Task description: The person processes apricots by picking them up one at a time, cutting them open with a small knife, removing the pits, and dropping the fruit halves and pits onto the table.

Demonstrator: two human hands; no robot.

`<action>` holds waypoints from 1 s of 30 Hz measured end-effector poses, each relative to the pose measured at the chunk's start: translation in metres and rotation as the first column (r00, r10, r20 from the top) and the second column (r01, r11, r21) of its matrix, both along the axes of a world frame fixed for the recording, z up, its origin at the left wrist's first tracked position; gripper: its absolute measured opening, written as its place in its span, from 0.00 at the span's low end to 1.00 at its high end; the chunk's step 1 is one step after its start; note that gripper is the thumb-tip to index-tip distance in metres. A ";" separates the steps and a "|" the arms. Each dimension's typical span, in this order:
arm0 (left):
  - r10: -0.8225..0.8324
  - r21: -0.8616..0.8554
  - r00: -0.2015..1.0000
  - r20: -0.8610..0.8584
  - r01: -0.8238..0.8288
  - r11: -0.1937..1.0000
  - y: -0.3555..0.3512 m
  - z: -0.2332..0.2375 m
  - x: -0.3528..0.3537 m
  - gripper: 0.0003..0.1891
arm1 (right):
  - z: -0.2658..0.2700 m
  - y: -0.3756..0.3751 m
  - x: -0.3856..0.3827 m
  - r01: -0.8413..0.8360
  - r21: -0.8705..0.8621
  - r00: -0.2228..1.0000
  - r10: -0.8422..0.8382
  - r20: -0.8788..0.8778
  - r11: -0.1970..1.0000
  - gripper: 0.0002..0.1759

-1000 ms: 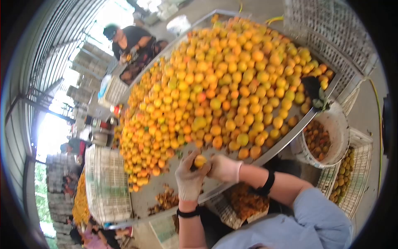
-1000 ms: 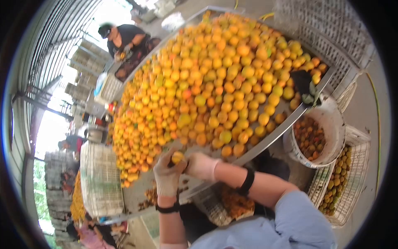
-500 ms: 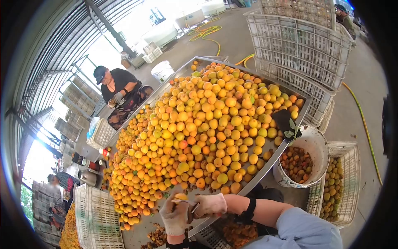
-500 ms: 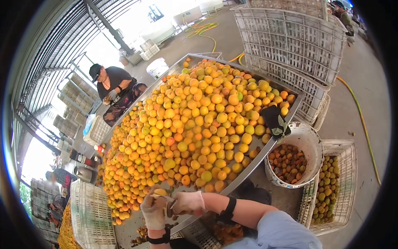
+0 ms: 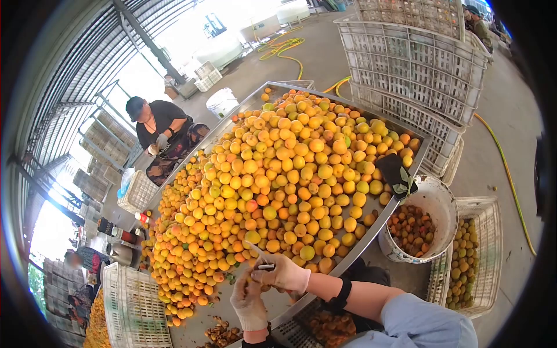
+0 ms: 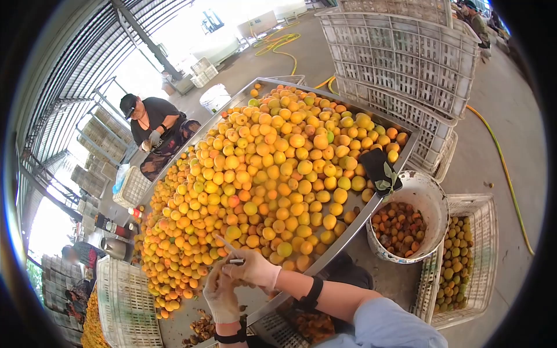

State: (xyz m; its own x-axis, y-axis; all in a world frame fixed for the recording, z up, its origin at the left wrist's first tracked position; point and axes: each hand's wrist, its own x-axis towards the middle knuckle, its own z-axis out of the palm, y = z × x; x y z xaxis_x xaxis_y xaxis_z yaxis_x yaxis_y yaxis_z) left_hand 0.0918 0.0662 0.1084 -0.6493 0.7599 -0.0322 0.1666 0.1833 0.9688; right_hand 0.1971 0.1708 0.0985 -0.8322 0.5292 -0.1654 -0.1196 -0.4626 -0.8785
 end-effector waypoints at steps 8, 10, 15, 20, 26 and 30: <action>-0.129 0.405 0.705 0.698 -0.240 0.882 -0.005 -0.015 -0.027 0.24 | 0.000 0.028 0.024 -0.525 0.224 0.845 0.534 0.026 0.821 0.16; -0.095 0.357 0.706 0.701 -0.233 0.905 -0.010 -0.022 -0.035 0.24 | -0.040 0.024 0.010 -0.111 0.608 0.953 0.258 -0.160 0.786 0.16; -0.007 0.164 0.696 0.718 -0.159 0.974 -0.008 -0.039 -0.018 0.25 | -0.010 0.021 0.008 0.267 -0.132 0.942 -0.287 -0.171 0.955 0.14; 0.037 0.045 0.705 0.708 -0.098 0.994 -0.006 -0.051 -0.005 0.22 | -0.005 0.015 -0.006 0.495 -0.408 0.735 -0.620 -0.275 0.767 0.14; 0.165 -0.082 0.753 0.637 -0.147 0.986 0.005 -0.043 0.004 0.14 | -0.012 0.005 -0.015 0.512 -0.068 0.777 -0.496 -0.387 0.856 0.11; 0.158 -0.124 0.885 0.438 -0.114 0.986 0.007 -0.046 0.010 0.13 | -0.033 0.007 -0.031 0.573 0.296 0.755 -0.350 -0.555 0.764 0.12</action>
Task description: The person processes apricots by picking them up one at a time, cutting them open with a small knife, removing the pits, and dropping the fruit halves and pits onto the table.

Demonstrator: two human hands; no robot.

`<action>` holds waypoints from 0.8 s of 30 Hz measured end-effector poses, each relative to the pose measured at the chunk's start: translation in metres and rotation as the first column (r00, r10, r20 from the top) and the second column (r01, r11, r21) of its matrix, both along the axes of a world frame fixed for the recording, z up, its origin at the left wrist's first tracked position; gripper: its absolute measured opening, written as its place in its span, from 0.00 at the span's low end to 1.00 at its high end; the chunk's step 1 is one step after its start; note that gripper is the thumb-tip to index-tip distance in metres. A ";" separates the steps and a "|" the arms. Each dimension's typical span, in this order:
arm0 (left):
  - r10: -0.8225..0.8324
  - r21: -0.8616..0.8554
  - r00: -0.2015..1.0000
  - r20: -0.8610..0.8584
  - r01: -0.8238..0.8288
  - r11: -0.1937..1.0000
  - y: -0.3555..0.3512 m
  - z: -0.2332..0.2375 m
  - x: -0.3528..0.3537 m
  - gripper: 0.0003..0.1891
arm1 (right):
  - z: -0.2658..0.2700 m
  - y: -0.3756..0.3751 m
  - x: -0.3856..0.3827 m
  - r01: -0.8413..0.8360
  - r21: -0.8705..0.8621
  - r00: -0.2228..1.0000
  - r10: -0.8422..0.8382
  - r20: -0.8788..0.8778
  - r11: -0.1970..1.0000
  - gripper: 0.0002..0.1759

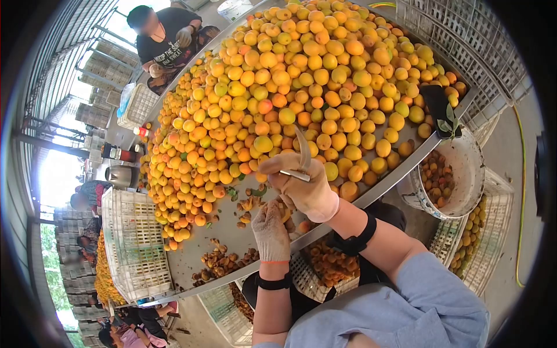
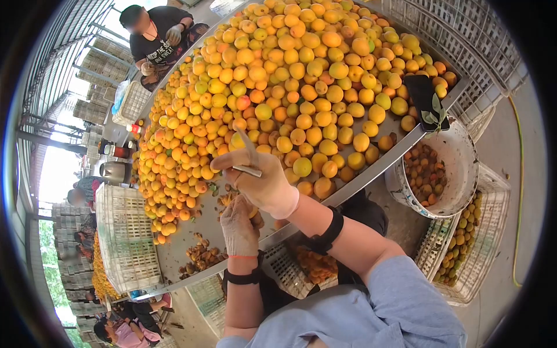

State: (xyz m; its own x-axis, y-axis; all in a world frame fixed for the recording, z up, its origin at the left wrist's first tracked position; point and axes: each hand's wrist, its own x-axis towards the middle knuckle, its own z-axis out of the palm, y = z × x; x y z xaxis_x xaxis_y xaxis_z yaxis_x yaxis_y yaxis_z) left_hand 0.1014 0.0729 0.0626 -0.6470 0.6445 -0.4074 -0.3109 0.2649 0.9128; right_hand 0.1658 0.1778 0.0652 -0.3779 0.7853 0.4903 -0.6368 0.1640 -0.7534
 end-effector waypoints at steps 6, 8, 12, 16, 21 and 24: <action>0.101 0.061 0.994 0.032 -0.103 0.993 -0.005 -0.003 -0.005 0.15 | 0.002 0.015 -0.003 -0.343 -0.745 0.939 0.179 -0.294 0.572 0.13; 0.116 0.115 0.991 0.070 -0.124 0.986 -0.005 -0.010 -0.011 0.16 | -0.010 0.020 -0.019 -0.373 -0.798 0.924 0.117 -0.363 0.473 0.14; 0.144 -0.023 0.941 0.306 -0.144 0.989 0.000 0.024 -0.010 0.17 | -0.035 0.021 -0.029 -0.431 -0.803 0.896 0.090 -0.435 0.411 0.13; 0.206 0.389 0.654 -0.728 0.146 0.910 0.005 -0.044 -0.027 0.17 | -0.003 0.009 -0.021 -0.323 -0.738 0.935 0.081 -0.344 0.593 0.12; -0.016 0.139 0.974 -0.226 0.048 0.989 0.003 -0.020 -0.007 0.16 | 0.018 -0.005 -0.010 -0.204 -0.561 0.967 0.078 -0.241 0.802 0.12; -0.076 0.308 0.963 0.257 -0.007 0.951 -0.004 -0.005 -0.016 0.14 | -0.016 0.013 -0.018 -0.399 -0.672 0.904 0.145 -0.403 0.623 0.14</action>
